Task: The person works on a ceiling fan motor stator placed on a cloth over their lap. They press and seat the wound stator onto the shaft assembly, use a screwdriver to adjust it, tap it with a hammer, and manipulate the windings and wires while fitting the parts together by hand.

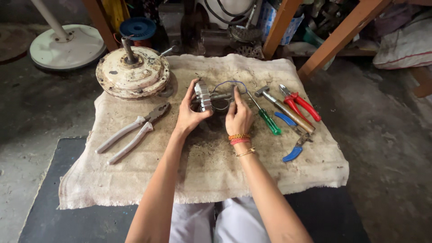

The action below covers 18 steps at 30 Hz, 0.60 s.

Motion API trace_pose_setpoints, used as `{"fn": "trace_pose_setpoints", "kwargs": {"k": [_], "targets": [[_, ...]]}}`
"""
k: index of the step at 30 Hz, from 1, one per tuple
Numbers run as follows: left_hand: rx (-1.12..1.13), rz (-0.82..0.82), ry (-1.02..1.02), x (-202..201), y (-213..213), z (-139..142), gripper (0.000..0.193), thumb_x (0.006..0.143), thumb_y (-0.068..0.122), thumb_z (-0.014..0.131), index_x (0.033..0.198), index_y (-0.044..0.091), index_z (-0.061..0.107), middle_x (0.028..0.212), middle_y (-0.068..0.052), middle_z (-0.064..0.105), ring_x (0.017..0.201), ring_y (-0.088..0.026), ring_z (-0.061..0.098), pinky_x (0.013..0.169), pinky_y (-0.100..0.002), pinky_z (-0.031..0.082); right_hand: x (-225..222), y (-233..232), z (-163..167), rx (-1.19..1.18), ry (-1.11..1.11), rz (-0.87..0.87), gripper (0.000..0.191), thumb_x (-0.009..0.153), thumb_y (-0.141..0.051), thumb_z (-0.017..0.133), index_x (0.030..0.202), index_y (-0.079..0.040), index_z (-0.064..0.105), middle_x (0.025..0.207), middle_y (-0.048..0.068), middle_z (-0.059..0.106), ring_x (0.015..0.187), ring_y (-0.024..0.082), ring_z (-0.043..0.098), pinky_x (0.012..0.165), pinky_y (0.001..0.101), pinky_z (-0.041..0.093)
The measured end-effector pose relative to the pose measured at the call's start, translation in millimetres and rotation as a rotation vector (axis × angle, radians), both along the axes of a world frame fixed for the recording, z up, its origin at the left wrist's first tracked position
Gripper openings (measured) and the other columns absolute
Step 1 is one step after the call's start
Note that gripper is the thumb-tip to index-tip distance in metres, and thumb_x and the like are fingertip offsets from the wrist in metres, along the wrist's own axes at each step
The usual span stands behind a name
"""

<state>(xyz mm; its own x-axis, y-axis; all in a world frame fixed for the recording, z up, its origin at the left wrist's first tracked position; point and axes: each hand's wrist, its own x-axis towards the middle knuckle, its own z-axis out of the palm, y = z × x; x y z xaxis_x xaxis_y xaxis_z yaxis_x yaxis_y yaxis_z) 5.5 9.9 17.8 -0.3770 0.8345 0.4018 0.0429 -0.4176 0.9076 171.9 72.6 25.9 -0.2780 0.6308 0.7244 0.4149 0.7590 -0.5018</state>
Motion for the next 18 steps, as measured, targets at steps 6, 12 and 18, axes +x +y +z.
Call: {"fn": "trace_pose_setpoints", "kwargs": {"k": [6,12,18], "targets": [[-0.008,0.004,-0.006,-0.4,1.3,-2.6,0.114,0.065,0.003,0.081,0.164,0.016,0.028,0.127,-0.007,0.066,0.110,-0.014,0.065,0.100,-0.030,0.055,-0.1,3.2,-0.8,-0.073,-0.041,-0.002,0.057,0.089,0.000,0.059,0.141,-0.020,0.064,0.111,0.017,0.074,0.091,0.035,0.073,0.079,0.0429,0.058],[-0.001,-0.001,-0.018,0.0,1.7,-4.0,0.113,0.065,0.003,0.080,0.164,0.017,0.028,0.127,-0.006,0.066,0.109,-0.014,0.065,0.099,-0.031,0.055,1.6,-2.1,3.9,-0.090,-0.085,0.021,0.054,0.091,-0.005,0.060,0.142,-0.023,0.064,0.101,0.015,0.074,0.084,0.036,0.072,0.075,0.0449,0.057],[-0.011,0.007,0.004,0.9,0.0,-3.4,0.111,0.065,0.002,0.080,0.164,0.016,0.031,0.128,-0.007,0.065,0.111,-0.015,0.065,0.099,-0.031,0.055,1.7,-4.0,6.3,-0.034,-0.097,0.070,0.055,0.092,-0.005,0.060,0.144,-0.022,0.061,0.100,0.016,0.074,0.082,0.037,0.070,0.075,0.0455,0.056]]}}
